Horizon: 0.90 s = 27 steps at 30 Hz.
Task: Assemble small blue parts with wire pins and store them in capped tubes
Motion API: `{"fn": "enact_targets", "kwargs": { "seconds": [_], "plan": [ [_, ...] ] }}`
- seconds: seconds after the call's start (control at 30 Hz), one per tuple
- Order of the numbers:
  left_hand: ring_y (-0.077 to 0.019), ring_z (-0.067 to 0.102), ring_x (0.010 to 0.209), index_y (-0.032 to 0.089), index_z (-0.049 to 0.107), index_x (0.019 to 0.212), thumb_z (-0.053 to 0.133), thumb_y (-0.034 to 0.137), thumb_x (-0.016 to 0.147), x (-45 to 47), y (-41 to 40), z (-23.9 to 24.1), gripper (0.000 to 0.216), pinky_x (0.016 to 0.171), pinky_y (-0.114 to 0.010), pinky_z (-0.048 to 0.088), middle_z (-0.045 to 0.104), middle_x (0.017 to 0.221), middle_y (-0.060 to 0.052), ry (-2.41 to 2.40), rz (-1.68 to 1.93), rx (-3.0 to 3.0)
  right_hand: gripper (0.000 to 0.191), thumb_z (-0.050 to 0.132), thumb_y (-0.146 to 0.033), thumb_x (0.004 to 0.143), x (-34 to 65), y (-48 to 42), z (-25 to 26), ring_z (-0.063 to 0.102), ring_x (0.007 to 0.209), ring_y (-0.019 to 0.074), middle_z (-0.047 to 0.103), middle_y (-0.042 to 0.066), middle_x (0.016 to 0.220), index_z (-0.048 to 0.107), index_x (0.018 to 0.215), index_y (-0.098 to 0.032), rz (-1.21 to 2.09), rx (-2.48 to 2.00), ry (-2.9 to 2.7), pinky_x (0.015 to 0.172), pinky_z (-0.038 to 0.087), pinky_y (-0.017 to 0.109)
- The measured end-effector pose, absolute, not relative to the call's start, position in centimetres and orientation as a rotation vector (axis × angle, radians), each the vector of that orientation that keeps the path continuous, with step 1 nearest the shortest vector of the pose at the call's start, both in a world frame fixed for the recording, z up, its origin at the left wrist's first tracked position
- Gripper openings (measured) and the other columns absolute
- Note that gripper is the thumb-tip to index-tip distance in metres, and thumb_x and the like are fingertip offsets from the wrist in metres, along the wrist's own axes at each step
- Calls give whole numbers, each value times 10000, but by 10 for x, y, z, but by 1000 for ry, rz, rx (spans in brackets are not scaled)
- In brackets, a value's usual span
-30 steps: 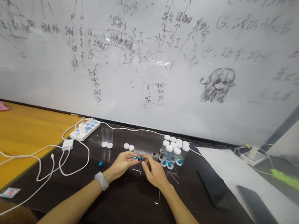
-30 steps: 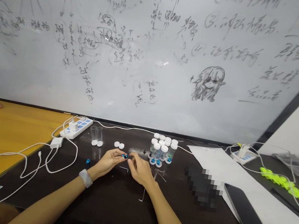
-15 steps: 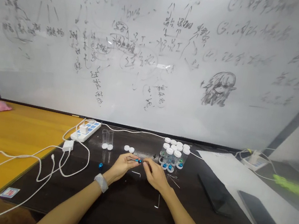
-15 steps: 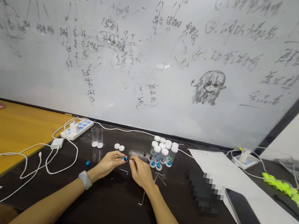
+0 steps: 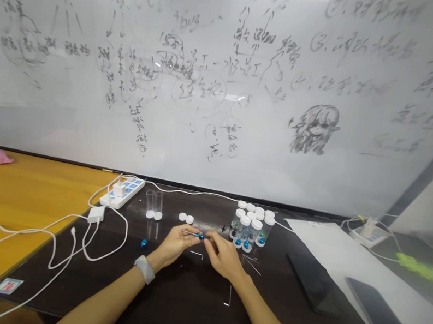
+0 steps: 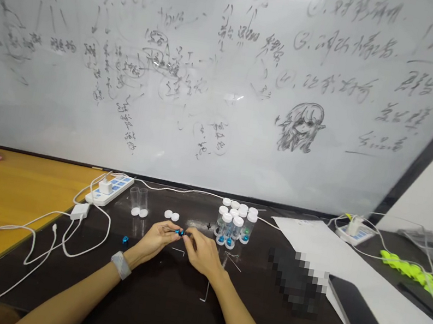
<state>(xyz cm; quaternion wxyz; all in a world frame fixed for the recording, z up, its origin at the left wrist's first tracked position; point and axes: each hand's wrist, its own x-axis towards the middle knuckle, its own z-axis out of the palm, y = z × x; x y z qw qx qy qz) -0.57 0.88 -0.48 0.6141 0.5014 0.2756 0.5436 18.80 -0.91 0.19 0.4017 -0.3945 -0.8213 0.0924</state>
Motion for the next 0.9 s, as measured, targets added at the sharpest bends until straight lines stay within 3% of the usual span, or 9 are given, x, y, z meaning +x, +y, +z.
{"fn": "enact_targets", "kwargs": {
  "seconds": [0.17,0.3,0.43,0.57,0.7,0.9],
  "plan": [
    [-181,698,829,136,734,871,900,229,608,-5,8,-3,325,831,-315,515,749,919,-87,639,1254,1141,223,479,-321,971,187,-8,0,600,585,167,647,-5,737,529,1165,-222,233,-1012,-2057,583,434,268],
    [-180,695,848,133,737,862,905,224,600,-5,7,-3,324,852,-312,511,749,903,-84,647,1262,1134,188,414,-301,1000,187,-9,1,647,693,183,678,22,825,567,1085,-234,217,-1002,-2057,651,454,278],
    [-175,693,833,130,732,877,892,219,622,-5,7,-4,314,813,-292,520,745,923,-91,643,1260,1151,260,483,-324,967,186,-11,2,606,580,168,641,-11,728,510,1207,-226,254,-1003,-2067,580,439,263],
    [-182,697,844,131,723,883,883,215,635,-5,7,-5,307,820,-289,519,748,914,-93,634,1236,1148,183,413,-306,1002,186,-11,4,644,668,177,666,6,782,570,1075,-246,228,-1007,-2079,636,450,271],
    [-182,694,844,133,727,873,884,213,632,-5,8,-5,298,821,-291,517,749,927,-96,635,1247,1146,208,471,-335,978,185,-11,3,611,592,171,642,-14,714,520,1152,-233,244,-1022,-2063,593,436,270],
    [-158,675,775,146,729,910,892,243,624,-8,7,-6,343,724,-262,513,745,904,-86,685,1215,1102,163,416,-322,1004,184,-11,3,623,650,183,647,4,740,551,972,-237,206,-1017,-2113,611,419,274]
  ]
}}
